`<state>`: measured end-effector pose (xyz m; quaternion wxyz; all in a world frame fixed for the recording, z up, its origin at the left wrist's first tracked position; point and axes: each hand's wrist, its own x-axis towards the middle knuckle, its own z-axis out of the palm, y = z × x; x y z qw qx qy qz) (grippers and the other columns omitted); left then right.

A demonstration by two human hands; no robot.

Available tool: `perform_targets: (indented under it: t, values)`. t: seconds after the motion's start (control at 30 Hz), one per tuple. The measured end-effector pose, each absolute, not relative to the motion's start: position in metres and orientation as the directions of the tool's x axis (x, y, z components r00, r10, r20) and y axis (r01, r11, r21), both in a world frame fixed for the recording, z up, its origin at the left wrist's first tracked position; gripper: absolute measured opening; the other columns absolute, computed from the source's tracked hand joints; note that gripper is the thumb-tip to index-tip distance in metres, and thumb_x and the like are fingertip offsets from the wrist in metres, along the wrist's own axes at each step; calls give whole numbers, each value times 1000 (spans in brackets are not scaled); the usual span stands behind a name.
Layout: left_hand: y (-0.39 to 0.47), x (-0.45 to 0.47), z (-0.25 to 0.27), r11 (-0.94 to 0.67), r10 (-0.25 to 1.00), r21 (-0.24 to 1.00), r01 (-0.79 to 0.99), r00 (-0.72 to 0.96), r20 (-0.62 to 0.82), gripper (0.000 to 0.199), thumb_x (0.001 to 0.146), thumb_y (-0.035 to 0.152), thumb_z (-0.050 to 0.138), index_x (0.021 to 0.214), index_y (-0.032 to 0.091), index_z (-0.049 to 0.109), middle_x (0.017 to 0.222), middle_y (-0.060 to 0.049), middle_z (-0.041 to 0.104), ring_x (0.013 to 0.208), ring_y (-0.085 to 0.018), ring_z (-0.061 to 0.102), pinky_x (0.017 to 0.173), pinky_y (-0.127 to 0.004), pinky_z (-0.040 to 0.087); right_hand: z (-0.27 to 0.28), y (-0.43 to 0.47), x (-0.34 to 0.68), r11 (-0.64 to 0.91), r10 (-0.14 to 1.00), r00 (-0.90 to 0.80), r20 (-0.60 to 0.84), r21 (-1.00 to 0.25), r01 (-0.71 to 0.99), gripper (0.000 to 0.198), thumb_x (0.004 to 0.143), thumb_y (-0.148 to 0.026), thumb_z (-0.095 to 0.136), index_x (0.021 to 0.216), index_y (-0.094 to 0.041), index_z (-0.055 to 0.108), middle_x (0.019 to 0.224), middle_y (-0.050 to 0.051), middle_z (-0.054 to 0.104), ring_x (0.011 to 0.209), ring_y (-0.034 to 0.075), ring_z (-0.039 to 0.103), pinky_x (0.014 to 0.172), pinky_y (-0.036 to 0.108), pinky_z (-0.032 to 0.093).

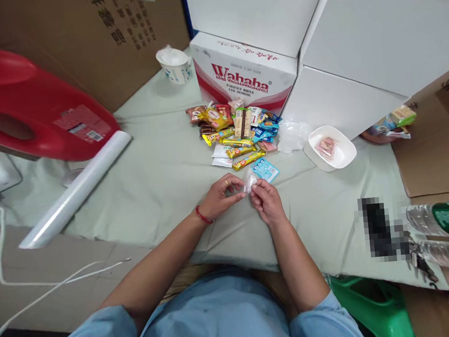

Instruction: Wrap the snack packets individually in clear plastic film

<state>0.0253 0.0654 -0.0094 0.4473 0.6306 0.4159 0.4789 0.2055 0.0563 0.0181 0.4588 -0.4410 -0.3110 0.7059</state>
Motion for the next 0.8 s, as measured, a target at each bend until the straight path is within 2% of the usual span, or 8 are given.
perform_targets:
  t: [0.07,0.17,0.27,0.37,0.5,0.63,0.73,0.8]
  values:
    - [64,27,-10,-238,957,959,155,203,205,16,87,35,71,89,19,73,82,-1,65,70,-12,55,68,-25,44,16,55,203,-377,925,-197,-326,-853,-360,43,69,-45,88,81,-22,53,66,-7,54,45,3,31,35,15,18]
    - [64,26,-11,-183,972,970,161,179,153,18,89,35,68,88,18,73,82,-2,68,68,-12,55,66,-26,43,9,55,200,-270,960,-151,-235,-919,-288,43,72,-50,88,88,-24,57,68,-7,52,49,6,36,40,17,27]
    - [65,25,-10,-128,973,989,75,203,110,22,86,39,71,87,17,71,84,-3,69,74,-14,58,69,-26,44,0,54,199,-126,987,-110,-114,-987,-103,43,71,-46,90,96,-25,63,64,-9,47,55,8,39,48,19,33]
    - [65,24,-8,-30,977,997,-70,209,44,30,82,45,76,86,16,67,82,-2,66,75,-14,56,70,-26,44,-4,56,204,-87,992,-93,-85,-996,-14,35,75,-47,87,92,-23,67,61,-8,44,54,8,36,48,20,30]
    - [67,22,-4,53,987,963,-263,162,-10,30,77,42,80,82,17,64,79,1,61,74,-12,52,72,-26,42,7,61,213,-115,993,-20,-114,-982,-151,33,73,-46,87,85,-22,68,62,-7,46,51,7,34,44,20,28]
    - [69,20,-1,119,990,882,-456,117,-72,22,72,32,77,77,18,61,88,-2,65,78,-13,54,73,-26,42,19,63,219,-160,987,-37,-156,-935,-317,35,69,-41,91,83,-22,66,65,-7,46,50,5,33,42,18,28]
    - [69,20,1,170,984,833,-527,138,-114,21,71,28,73,74,18,56,95,-4,67,83,-15,58,74,-27,45,22,62,220,-207,978,-111,-178,-901,-382,35,69,-40,92,82,-22,65,64,-8,42,49,4,29,41,16,25]
    - [68,20,0,169,984,835,-523,142,-111,23,72,30,75,80,19,56,103,-5,68,86,-16,60,76,-28,48,23,60,218,-223,974,-134,-184,-894,-389,34,70,-39,92,83,-22,65,63,-9,41,48,4,29,41,16,24]
